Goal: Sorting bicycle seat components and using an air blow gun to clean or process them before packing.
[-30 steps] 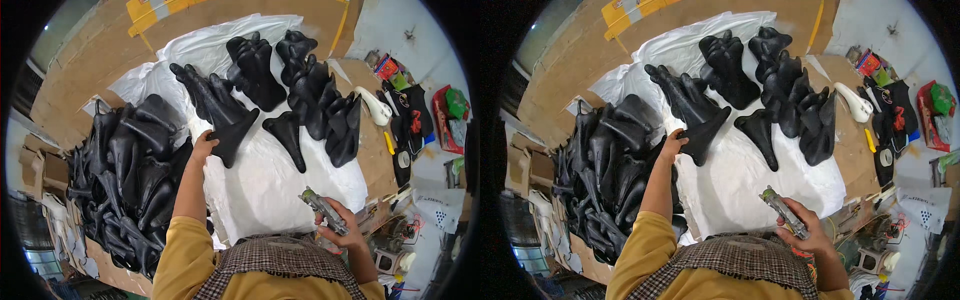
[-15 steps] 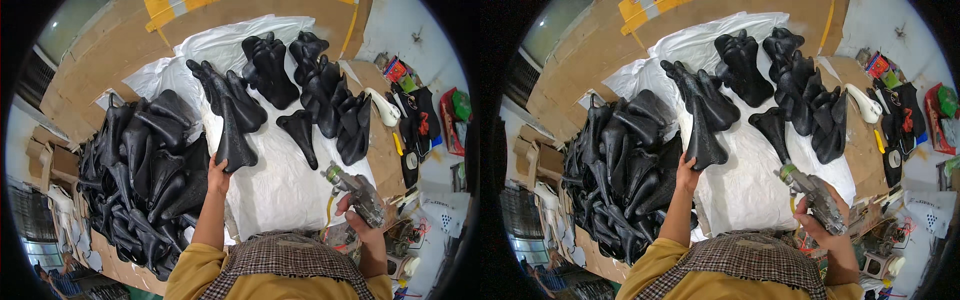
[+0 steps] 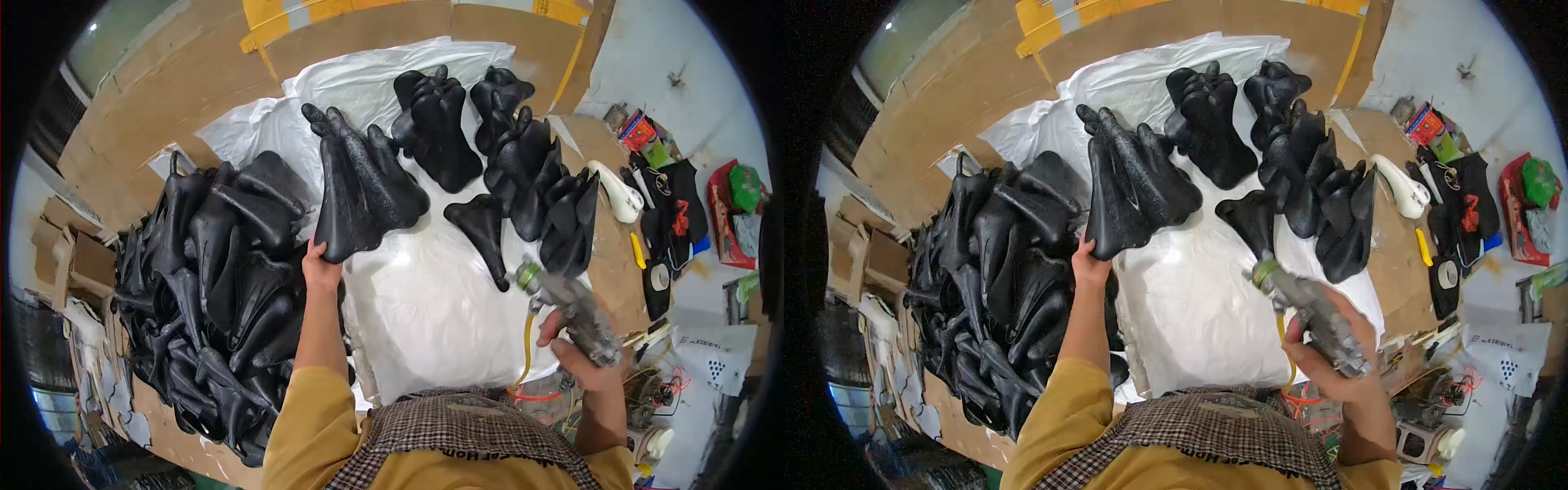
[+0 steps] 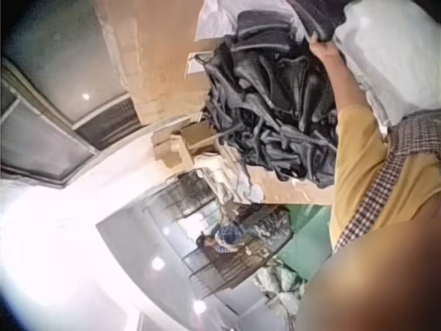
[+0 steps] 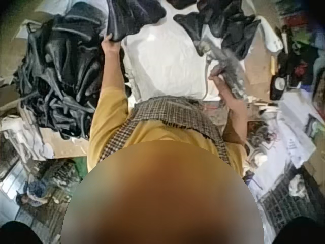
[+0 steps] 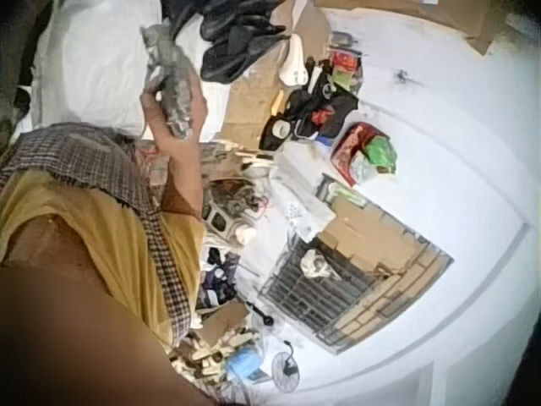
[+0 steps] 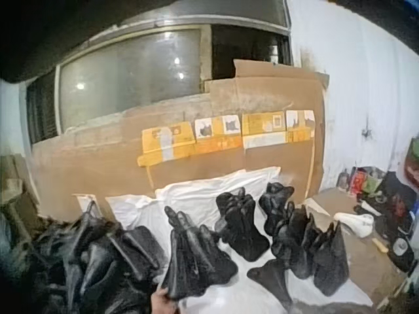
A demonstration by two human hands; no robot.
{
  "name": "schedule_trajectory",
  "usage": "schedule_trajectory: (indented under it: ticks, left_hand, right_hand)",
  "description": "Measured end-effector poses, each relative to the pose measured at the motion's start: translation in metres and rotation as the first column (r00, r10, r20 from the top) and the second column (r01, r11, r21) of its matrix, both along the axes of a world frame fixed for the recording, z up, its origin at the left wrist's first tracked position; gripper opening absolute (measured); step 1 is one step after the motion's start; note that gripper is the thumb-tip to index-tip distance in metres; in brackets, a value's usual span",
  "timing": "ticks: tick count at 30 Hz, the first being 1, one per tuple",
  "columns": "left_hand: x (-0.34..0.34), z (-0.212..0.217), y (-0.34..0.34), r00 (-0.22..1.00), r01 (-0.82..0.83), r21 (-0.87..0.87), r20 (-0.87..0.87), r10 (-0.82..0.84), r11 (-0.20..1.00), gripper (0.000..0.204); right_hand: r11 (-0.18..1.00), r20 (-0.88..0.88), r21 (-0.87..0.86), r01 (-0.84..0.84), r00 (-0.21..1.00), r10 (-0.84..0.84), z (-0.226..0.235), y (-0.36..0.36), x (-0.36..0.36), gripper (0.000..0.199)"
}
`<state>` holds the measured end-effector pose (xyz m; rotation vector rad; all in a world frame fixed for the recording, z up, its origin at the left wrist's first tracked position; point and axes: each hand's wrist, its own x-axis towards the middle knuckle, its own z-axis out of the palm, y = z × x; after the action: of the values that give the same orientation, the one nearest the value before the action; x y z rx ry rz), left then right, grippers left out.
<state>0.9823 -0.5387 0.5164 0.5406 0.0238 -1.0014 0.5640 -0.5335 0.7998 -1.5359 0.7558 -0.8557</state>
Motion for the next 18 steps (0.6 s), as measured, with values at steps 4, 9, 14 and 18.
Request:
schedule_trajectory:
  ticks: [4, 9, 14, 18]
  left_hand:
    - [-0.004, 0.004, -0.066, 0.992, 0.019, -0.042, -0.122, -0.024, 0.999, 0.058]
    - [-0.012, -0.013, -0.112, 0.976, 0.045, 0.142, 0.203, -0.074, 0.989, 0.044]
    - [-0.024, 0.004, -0.125, 0.711, 0.25, 0.389, 0.548, -0.441, 0.887, 0.026]
    - [-0.031, -0.007, -0.126, 0.456, 0.075, 0.383, 0.808, -0.373, 0.921, 0.016]
  right_hand:
    - [0.994, -0.291, 0.084, -0.066, 0.953, 0.088, -0.018, 0.004, -0.018, 0.055]
    - [0.997, -0.186, 0.072, -0.014, 0.982, 0.027, -0.013, 0.003, -0.019, 0.057]
    - [0.996, -0.095, 0.042, 0.078, 0.993, -0.074, -0.018, -0.004, -0.025, 0.06]
    - [0.993, -0.186, 0.117, 0.036, 0.982, -0.014, -0.031, -0.003, -0.022, 0.06]
